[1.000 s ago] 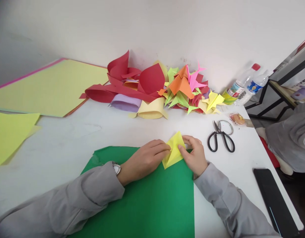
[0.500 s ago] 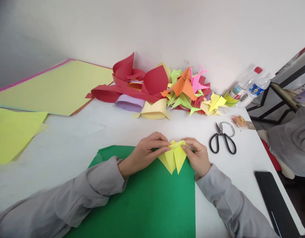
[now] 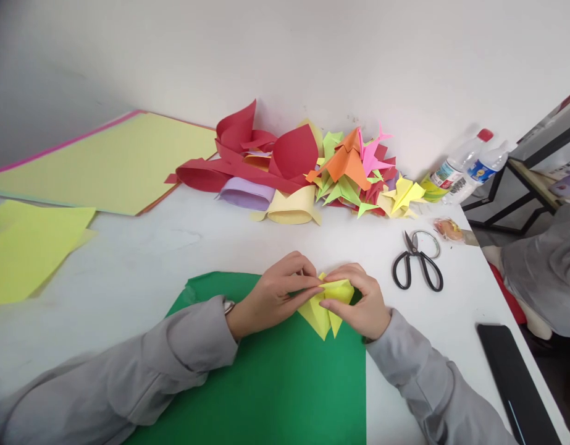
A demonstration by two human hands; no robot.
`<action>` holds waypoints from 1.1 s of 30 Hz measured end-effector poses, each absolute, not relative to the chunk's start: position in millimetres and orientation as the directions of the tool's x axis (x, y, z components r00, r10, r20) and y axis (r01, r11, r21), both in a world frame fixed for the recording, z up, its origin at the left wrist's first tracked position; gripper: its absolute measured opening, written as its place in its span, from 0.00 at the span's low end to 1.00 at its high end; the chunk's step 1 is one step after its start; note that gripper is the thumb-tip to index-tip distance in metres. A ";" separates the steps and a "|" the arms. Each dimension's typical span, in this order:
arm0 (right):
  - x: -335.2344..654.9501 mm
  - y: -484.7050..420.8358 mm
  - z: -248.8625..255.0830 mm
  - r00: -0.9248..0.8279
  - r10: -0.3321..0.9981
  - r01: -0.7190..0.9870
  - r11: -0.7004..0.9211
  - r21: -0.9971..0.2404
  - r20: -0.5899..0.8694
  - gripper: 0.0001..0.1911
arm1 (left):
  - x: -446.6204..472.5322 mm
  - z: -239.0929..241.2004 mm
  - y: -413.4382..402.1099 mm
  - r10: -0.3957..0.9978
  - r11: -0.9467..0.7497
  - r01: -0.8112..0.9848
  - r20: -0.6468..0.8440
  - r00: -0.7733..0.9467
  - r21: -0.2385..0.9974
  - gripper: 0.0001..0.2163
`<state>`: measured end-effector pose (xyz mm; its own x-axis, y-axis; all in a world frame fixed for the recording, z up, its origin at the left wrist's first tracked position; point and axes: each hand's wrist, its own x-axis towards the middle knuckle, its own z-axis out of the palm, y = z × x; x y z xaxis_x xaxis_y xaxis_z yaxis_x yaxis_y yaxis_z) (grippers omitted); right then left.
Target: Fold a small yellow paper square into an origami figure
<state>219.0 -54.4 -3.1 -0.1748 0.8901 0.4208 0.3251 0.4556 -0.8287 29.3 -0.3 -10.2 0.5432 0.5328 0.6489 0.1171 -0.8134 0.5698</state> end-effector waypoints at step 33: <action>213.9 -51.8 -3.0 -0.198 0.869 0.262 0.493 -0.830 0.454 0.04 | 31.0 -11.0 -5.8 0.375 -0.920 0.148 0.704 0.603 0.363 0.09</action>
<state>213.9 -51.8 -3.0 -0.1975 0.8689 0.4538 0.2622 0.4929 -0.8296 31.0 -5.8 -11.0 0.6033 0.3746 0.7040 0.1483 -0.9201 0.3625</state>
